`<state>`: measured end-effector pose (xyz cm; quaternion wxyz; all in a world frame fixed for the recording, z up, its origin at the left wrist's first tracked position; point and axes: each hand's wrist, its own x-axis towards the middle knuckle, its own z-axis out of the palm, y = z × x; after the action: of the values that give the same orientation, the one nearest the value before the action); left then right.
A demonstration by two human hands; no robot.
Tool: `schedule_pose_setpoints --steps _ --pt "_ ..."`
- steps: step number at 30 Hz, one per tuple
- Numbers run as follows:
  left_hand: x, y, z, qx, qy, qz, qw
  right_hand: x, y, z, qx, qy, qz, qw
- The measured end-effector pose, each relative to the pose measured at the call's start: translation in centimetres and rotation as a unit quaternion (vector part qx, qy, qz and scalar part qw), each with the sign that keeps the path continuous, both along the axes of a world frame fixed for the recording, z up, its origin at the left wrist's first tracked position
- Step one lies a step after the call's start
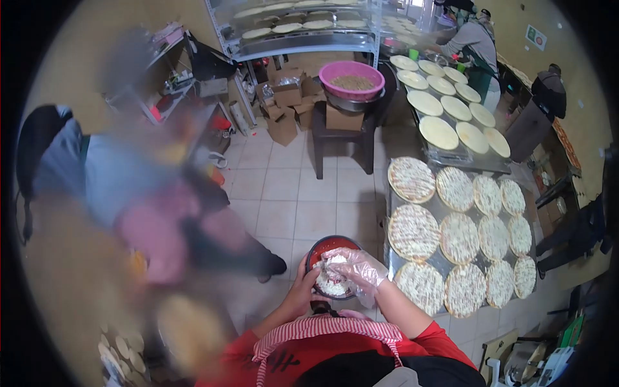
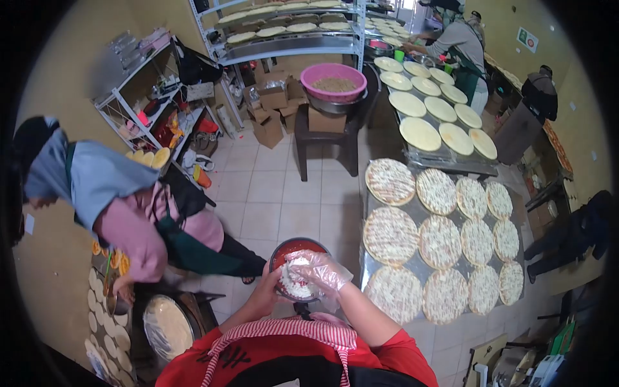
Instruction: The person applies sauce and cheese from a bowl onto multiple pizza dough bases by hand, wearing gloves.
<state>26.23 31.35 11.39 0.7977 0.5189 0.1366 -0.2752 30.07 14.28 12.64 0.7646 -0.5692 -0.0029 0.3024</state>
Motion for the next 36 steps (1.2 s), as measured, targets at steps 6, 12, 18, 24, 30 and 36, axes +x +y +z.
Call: schedule_pose_setpoints --steps 6,12,18,24,30,36 --pt "5.7 4.1 -2.6 -0.048 0.056 -0.024 0.997 5.0 3.7 -1.3 0.192 0.138 -0.098 0.967" --pt "12.8 3.1 -3.6 -0.085 0.125 -0.083 0.985 10.2 0.2 -1.7 0.262 0.173 -0.210 0.926" --pt "23.2 1.6 -2.1 -0.004 0.095 -0.088 0.992 14.5 -9.5 -7.1 0.268 0.145 -0.421 0.854" --pt "33.0 -0.6 0.6 0.056 0.048 -0.128 0.989 16.4 -16.8 -8.2 0.085 0.181 -0.671 0.714" --pt "40.0 -4.6 0.0 0.106 0.065 -0.163 0.979 19.1 -18.5 -8.2 -0.096 0.350 -0.638 0.679" --pt "47.5 -8.7 -1.9 0.129 0.048 -0.278 0.951 21.5 -23.2 -16.2 0.041 0.157 -0.753 0.637"
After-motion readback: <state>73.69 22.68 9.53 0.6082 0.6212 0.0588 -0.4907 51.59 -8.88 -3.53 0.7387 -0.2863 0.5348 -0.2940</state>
